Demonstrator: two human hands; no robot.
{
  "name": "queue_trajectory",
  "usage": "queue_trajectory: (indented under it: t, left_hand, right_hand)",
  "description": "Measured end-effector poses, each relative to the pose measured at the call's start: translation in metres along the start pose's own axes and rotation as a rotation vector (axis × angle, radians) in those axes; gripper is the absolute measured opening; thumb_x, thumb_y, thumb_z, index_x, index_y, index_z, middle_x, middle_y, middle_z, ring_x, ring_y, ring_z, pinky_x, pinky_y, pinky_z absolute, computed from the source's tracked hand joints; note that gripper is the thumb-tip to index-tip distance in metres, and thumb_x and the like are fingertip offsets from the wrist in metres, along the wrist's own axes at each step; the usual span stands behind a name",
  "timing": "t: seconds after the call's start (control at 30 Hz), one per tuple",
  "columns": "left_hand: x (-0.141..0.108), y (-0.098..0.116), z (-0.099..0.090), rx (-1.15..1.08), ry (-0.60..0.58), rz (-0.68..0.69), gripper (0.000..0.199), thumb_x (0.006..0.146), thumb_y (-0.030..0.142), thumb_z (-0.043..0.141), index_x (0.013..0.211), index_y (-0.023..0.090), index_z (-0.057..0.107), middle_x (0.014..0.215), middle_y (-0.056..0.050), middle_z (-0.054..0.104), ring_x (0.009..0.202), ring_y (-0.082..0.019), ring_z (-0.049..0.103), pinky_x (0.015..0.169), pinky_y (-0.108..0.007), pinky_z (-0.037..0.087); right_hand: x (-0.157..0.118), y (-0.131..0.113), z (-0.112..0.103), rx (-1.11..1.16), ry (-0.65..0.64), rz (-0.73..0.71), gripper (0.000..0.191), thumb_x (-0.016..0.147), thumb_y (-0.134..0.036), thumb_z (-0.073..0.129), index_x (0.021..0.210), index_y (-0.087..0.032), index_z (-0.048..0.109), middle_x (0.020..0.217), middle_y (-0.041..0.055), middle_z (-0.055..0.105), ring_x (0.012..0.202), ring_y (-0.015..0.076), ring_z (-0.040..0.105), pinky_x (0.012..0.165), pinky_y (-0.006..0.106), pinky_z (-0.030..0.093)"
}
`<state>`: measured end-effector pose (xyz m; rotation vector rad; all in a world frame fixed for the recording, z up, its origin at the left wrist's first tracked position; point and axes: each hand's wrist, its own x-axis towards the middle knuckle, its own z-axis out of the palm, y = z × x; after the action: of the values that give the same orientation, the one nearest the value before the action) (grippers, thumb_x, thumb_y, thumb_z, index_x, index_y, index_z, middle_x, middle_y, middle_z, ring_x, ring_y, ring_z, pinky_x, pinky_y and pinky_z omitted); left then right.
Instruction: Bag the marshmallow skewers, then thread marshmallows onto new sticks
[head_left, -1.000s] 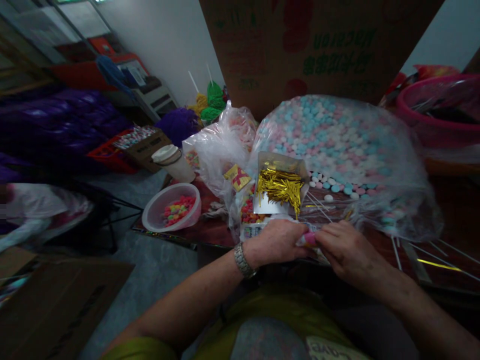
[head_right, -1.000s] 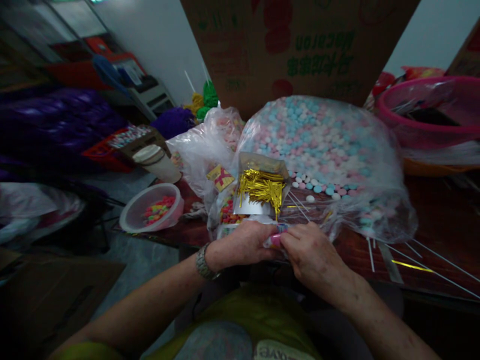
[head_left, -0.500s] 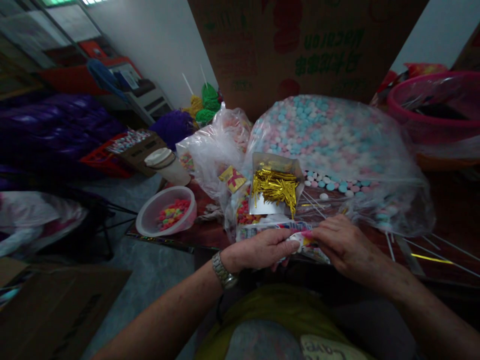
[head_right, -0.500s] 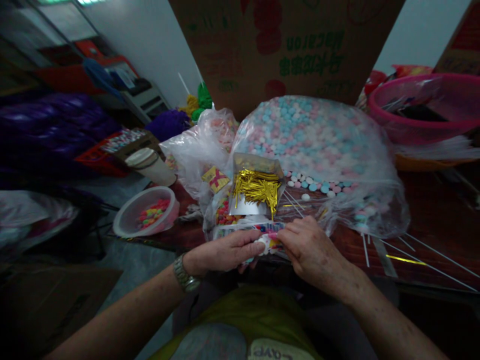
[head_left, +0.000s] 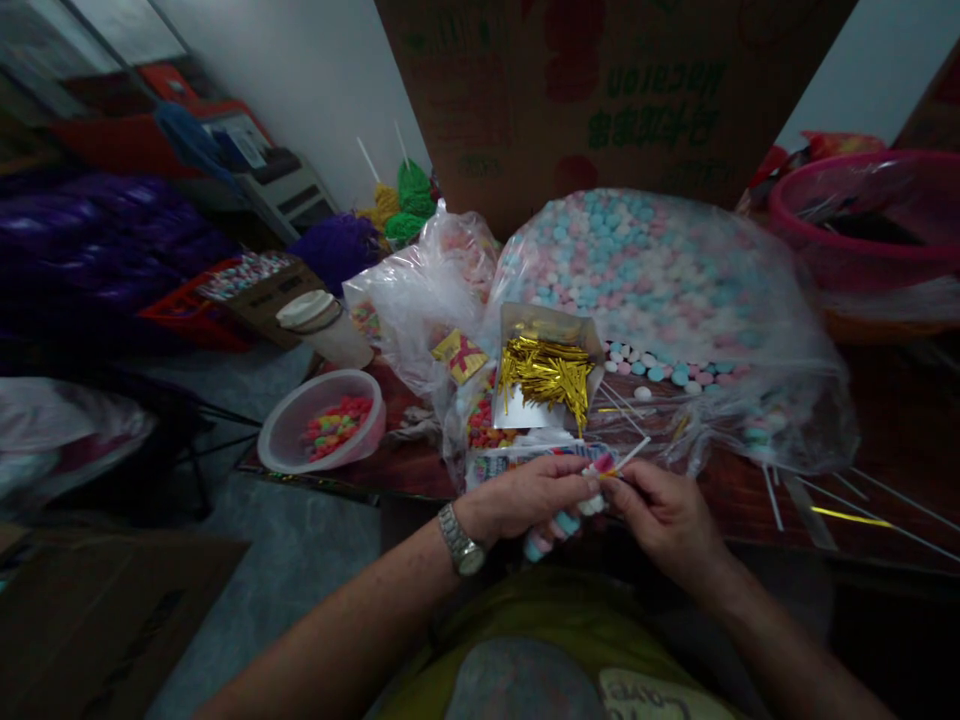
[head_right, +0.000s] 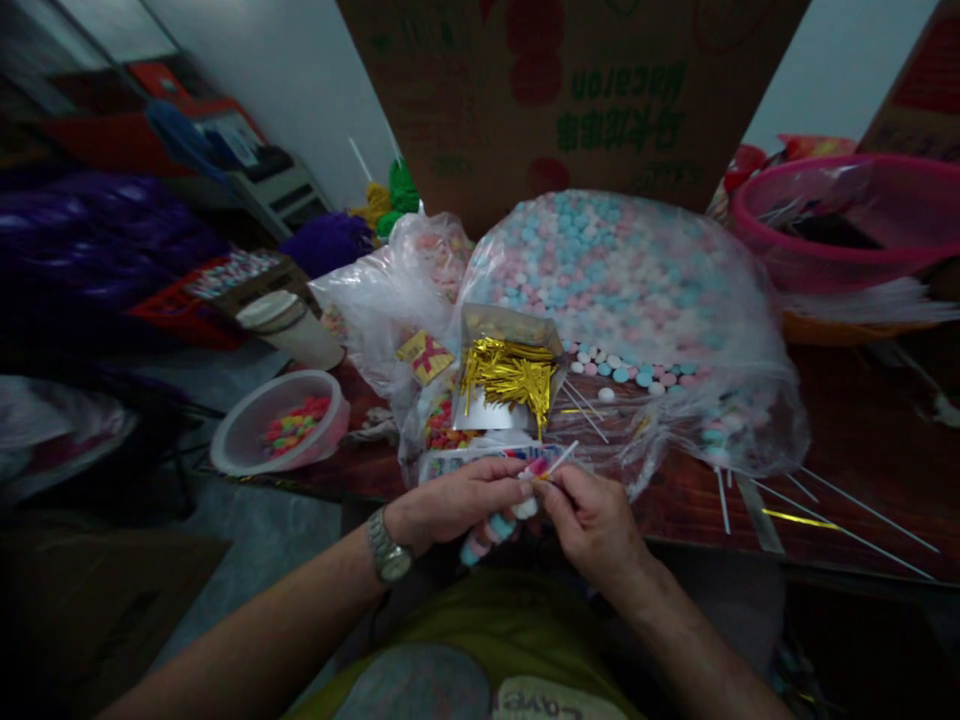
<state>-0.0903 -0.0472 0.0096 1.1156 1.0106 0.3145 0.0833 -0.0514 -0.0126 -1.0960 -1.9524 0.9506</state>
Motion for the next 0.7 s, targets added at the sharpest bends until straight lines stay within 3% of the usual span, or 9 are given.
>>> queue_trajectory:
  t: [0.07,0.13,0.23,0.3,0.33,0.4,0.5,0.6,0.7]
  left_hand:
    - [-0.003,0.001,-0.004,-0.014,-0.063,-0.041,0.041,0.080,0.055,0.046,0.096,0.018,0.051,0.075,0.000,0.056,0.044,-0.004,0.044,0.035,-0.013,0.036]
    - [-0.007,0.004,-0.006,0.037,-0.062,-0.070,0.043,0.079,0.058,0.046,0.094,0.018,0.052,0.071,0.001,0.054,0.044,-0.004,0.045,0.034,-0.012,0.035]
    - [-0.010,0.009,-0.005,0.153,0.014,-0.099,0.044,0.080,0.060,0.042,0.097,0.020,0.052,0.071,0.003,0.053,0.045,-0.005,0.044,0.035,-0.013,0.034]
    - [-0.010,0.012,-0.003,0.235,0.058,-0.095,0.042,0.084,0.057,0.036,0.099,0.021,0.051,0.071,0.002,0.054,0.047,-0.006,0.046,0.037,-0.014,0.034]
    - [-0.009,0.012,-0.002,0.278,0.065,-0.068,0.039,0.087,0.052,0.034,0.099,0.020,0.052,0.070,0.001,0.055,0.048,-0.007,0.048,0.039,-0.015,0.035]
    - [-0.007,0.013,-0.002,0.351,0.042,0.009,0.032,0.089,0.042,0.033,0.095,0.018,0.054,0.068,0.000,0.057,0.053,-0.009,0.050,0.044,-0.018,0.038]
    - [-0.007,0.013,-0.006,0.416,-0.042,0.069,0.024,0.086,0.035,0.041,0.084,0.018,0.057,0.065,0.000,0.059,0.054,-0.011,0.051,0.048,-0.020,0.040]
    - [-0.011,0.013,-0.012,0.537,-0.186,0.089,0.023,0.086,0.037,0.043,0.079,0.019,0.055,0.062,0.002,0.059,0.052,-0.011,0.053,0.047,-0.020,0.039]
    - [-0.020,0.014,-0.015,0.908,-0.163,0.223,0.019,0.084,0.035,0.048,0.079,0.018,0.055,0.068,-0.001,0.061,0.059,-0.014,0.056,0.052,-0.022,0.041]
  right_hand:
    - [0.004,-0.001,-0.004,-0.180,-0.035,-0.143,0.025,0.088,-0.030,0.044,0.068,-0.019,0.054,0.060,-0.0002,0.056,0.054,0.0115,0.051,0.051,0.022,0.038]
    - [0.009,-0.002,-0.014,-0.259,-0.078,-0.167,0.028,0.089,-0.028,0.043,0.064,-0.019,0.051,0.056,-0.0019,0.053,0.050,0.0104,0.049,0.048,0.022,0.036]
    - [0.016,-0.007,-0.030,-0.387,0.161,-0.172,0.026,0.090,-0.027,0.041,0.067,-0.020,0.052,0.056,-0.0013,0.054,0.051,0.0119,0.051,0.050,0.023,0.040]
    - [0.017,-0.012,-0.036,-0.583,0.285,-0.327,0.017,0.089,-0.025,0.044,0.086,-0.018,0.058,0.080,0.0067,0.064,0.077,0.0196,0.059,0.070,0.032,0.045]
    - [0.017,-0.015,-0.036,-0.683,0.245,-0.447,0.019,0.088,-0.023,0.044,0.099,-0.017,0.058,0.097,0.0107,0.064,0.094,0.0243,0.057,0.082,0.040,0.042]
    - [0.013,-0.019,-0.031,-0.815,0.029,-0.662,0.030,0.086,-0.017,0.043,0.114,-0.015,0.053,0.117,0.0128,0.058,0.114,0.0287,0.045,0.097,0.052,0.029]
    - [0.007,-0.015,-0.018,-0.874,-0.154,-0.794,0.030,0.085,-0.007,0.037,0.104,-0.013,0.059,0.099,0.0099,0.065,0.102,0.0253,0.051,0.102,0.054,0.022]
    - [0.003,-0.006,-0.008,-0.846,-0.219,-0.793,0.027,0.083,-0.006,0.036,0.079,-0.015,0.061,0.072,0.0061,0.062,0.075,0.0208,0.054,0.096,0.052,0.030]
    - [0.001,-0.003,0.002,-0.621,-0.298,-0.559,0.027,0.084,-0.010,0.034,0.067,-0.017,0.053,0.065,0.0067,0.057,0.064,0.0186,0.051,0.075,0.042,0.044]
